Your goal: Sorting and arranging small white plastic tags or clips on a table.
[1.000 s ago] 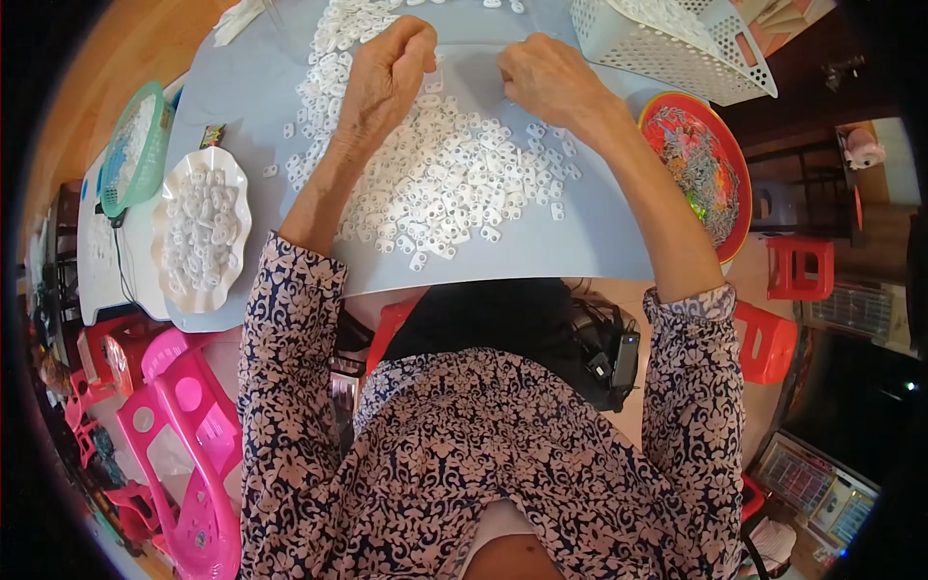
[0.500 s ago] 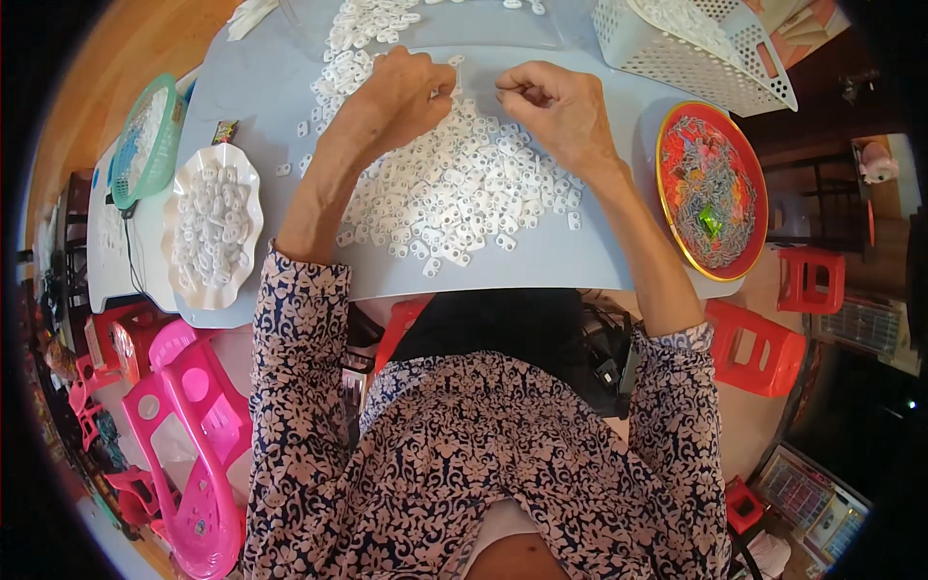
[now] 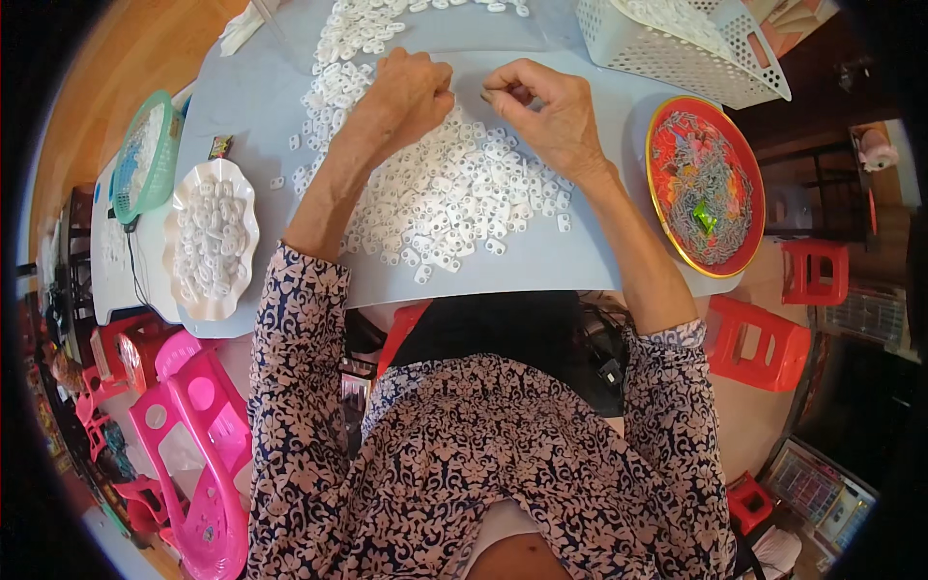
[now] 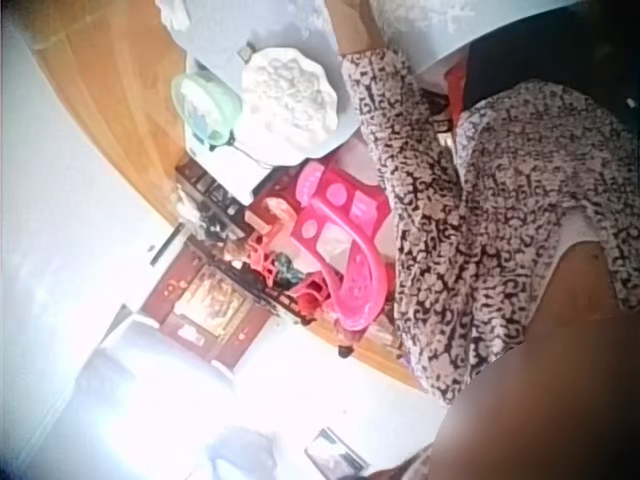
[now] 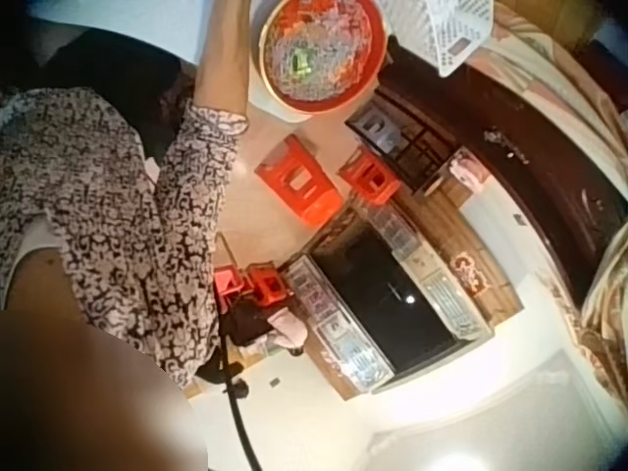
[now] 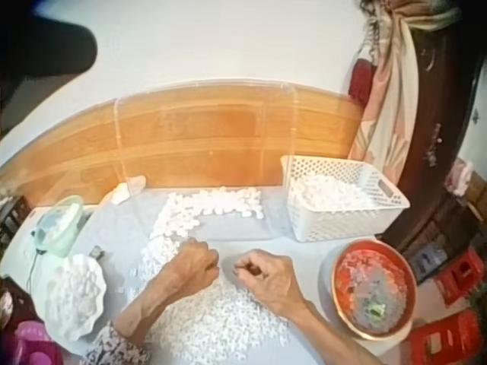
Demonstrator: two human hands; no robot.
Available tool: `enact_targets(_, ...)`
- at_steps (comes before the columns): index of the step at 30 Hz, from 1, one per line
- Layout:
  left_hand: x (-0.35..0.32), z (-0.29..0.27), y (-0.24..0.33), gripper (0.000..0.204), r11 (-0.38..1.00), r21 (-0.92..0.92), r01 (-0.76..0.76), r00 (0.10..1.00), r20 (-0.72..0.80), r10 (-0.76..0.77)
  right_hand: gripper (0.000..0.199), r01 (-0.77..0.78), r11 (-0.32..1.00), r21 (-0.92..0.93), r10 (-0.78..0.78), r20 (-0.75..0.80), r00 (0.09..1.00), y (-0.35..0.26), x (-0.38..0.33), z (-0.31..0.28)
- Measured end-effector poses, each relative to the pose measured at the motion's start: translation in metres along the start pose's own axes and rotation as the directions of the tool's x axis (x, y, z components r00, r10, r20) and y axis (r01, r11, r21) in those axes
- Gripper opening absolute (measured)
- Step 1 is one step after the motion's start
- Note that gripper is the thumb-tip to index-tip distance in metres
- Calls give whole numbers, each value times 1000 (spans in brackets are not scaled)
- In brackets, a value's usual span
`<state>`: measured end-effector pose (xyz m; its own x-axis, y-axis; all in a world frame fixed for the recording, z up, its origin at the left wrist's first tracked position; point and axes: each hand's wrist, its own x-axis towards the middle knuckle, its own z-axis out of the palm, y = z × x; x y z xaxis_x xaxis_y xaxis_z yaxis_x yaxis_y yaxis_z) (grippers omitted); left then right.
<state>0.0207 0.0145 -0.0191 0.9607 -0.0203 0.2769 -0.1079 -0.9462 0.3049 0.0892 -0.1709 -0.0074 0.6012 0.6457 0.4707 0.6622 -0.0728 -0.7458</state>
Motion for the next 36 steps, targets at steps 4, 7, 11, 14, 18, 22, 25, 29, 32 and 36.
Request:
enact_targets(4,-5,4,5,9,1000,5,7,1000,-14,-7,9,-54,997,57,55,-8,998,1,0,0)
enact_targets(7,-7,7,3,8,997,-71,-41,992,-121,32,9,-65,995,71,67,-27,997,1,0,-2)
enact_targets(11,-9,2,10,6,996,-73,-48,992,-124,38,9,-55,997,63,56,-19,998,3,0,-1)
enact_targets(14,-7,5,11,7,999,-33,-33,990,-139,28,9,-55,997,60,56,-13,998,1,1,0)
enact_targets(18,0,1,16,11,998,-56,-31,985,-169,21,9,-61,996,69,64,-43,997,4,1,-2)
enact_targets(22,9,12,14,11,996,-77,-37,997,-70,32,9,-72,996,49,74,-35,997,2,2,-2)
enact_targets(25,10,15,15,10,998,-54,-43,998,-52,41,9,-75,995,61,77,-33,996,3,2,-2)
enact_targets(29,7,14,21,10,990,-135,-28,999,-36,24,8,-110,986,127,116,-43,992,5,1,-3)
enact_targets(32,6,-3,34,12,898,-422,124,992,39,-119,9,-217,920,327,233,-10,972,8,1,-6)
enact_targets(36,0,4,35,18,398,-908,131,975,45,-219,10,-222,852,474,275,-43,961,6,5,-6)
